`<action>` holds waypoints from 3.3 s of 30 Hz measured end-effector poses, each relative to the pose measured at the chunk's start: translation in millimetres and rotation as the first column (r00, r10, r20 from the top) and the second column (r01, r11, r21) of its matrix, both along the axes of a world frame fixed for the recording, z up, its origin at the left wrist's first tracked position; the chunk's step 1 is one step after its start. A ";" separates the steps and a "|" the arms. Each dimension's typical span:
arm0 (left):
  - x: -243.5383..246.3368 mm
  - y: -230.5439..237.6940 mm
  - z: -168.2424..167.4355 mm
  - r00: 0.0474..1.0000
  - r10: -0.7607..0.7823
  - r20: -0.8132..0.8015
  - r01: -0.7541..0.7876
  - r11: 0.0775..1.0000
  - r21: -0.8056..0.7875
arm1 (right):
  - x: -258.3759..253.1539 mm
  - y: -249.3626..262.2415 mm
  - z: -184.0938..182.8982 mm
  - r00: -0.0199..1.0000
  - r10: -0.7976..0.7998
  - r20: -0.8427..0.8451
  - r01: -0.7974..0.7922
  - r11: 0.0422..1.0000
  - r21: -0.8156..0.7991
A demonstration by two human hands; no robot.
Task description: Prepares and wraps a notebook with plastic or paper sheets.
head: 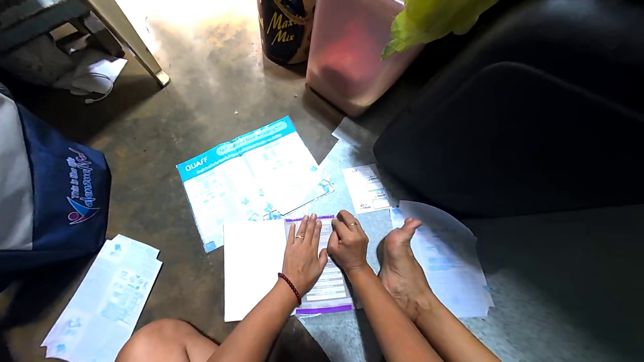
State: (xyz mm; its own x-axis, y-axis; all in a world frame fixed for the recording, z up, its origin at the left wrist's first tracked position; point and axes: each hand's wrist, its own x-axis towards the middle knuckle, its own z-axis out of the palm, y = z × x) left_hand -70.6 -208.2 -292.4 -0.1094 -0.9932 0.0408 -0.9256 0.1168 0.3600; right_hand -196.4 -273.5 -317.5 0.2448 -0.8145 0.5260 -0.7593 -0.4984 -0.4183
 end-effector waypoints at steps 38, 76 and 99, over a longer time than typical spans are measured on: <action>-8.5 14.9 12.9 0.986 0.162 0.031 -0.165 0.981 0.106 | -0.8 39.3 4.4 0.928 0.030 -0.372 0.120 0.921 0.372; 26.7 12.8 23.3 0.970 0.153 -0.186 -0.130 0.983 0.129 | 25.8 19.9 65.0 0.913 0.309 -0.267 -0.010 0.671 0.742; 36.3 107.7 35.3 0.912 -0.332 -0.240 0.387 0.891 0.239 | -61.7 170.1 92.6 0.986 0.122 -0.116 -0.023 0.780 0.626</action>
